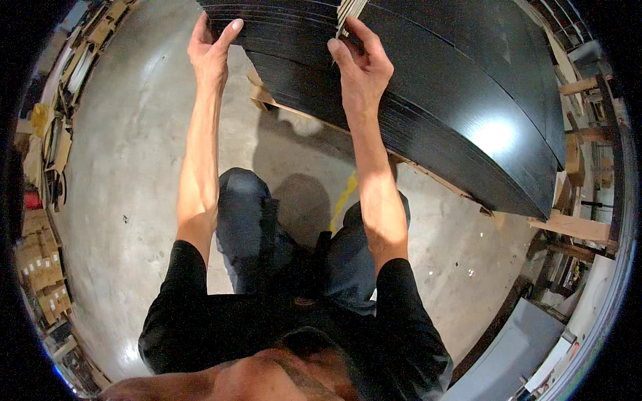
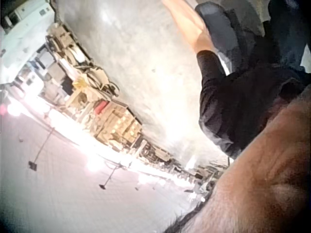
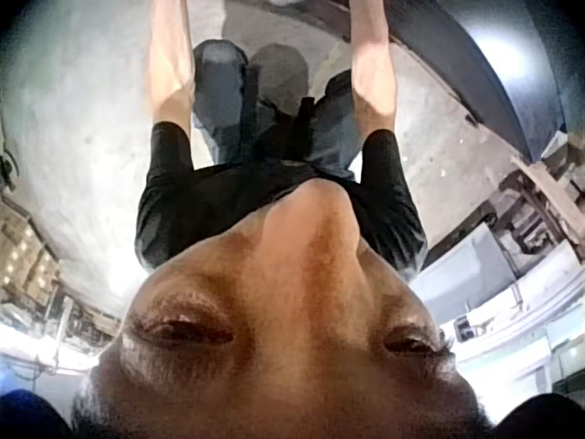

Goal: The person picks up several black wooden panels one at a time, moving them from one stack to another and then carrying a longer panel across the workshop to a different table.

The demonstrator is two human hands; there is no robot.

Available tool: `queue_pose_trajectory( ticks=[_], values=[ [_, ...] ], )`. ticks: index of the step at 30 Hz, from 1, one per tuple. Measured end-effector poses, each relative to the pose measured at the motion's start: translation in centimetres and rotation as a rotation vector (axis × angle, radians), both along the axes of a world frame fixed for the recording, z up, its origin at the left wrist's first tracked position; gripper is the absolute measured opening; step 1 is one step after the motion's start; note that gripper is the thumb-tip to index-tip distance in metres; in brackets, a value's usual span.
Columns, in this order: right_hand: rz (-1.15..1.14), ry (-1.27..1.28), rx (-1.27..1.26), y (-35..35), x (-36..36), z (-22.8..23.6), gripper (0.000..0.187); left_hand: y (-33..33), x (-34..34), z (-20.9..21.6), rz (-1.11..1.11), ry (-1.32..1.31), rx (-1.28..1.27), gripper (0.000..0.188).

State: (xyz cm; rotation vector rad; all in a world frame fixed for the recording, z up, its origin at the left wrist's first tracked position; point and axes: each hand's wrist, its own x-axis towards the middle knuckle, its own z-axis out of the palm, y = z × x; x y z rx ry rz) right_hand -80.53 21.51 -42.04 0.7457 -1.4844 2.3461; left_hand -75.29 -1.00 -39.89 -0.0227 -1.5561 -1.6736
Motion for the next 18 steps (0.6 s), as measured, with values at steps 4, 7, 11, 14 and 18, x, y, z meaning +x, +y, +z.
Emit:
queue_pose_trajectory(
  ticks=[4,7,11,14,18],
  values=[
    [-0.056,-0.013,-0.018,-0.6,1.3,0.5,0.04,-0.3,0.3,0.2,-0.064,0.043,0.043,0.069],
    [-0.138,-0.035,-0.04,-1.1,0.9,1.0,0.037,0.0,-0.1,0.5,-0.07,0.069,0.039,0.066],
    [-0.254,-0.078,-0.033,-2.1,0.9,1.4,0.037,-0.7,-0.2,0.4,-0.059,0.079,0.037,0.064],
    [-0.277,-0.084,-0.065,-1.6,0.4,0.6,0.032,-0.4,-0.5,0.5,-0.103,0.082,0.024,0.06],
    [-0.157,-0.085,-0.138,-0.7,-1.0,0.4,0.025,0.1,-1.0,1.0,-0.102,0.145,0.04,0.053]
  ],
)
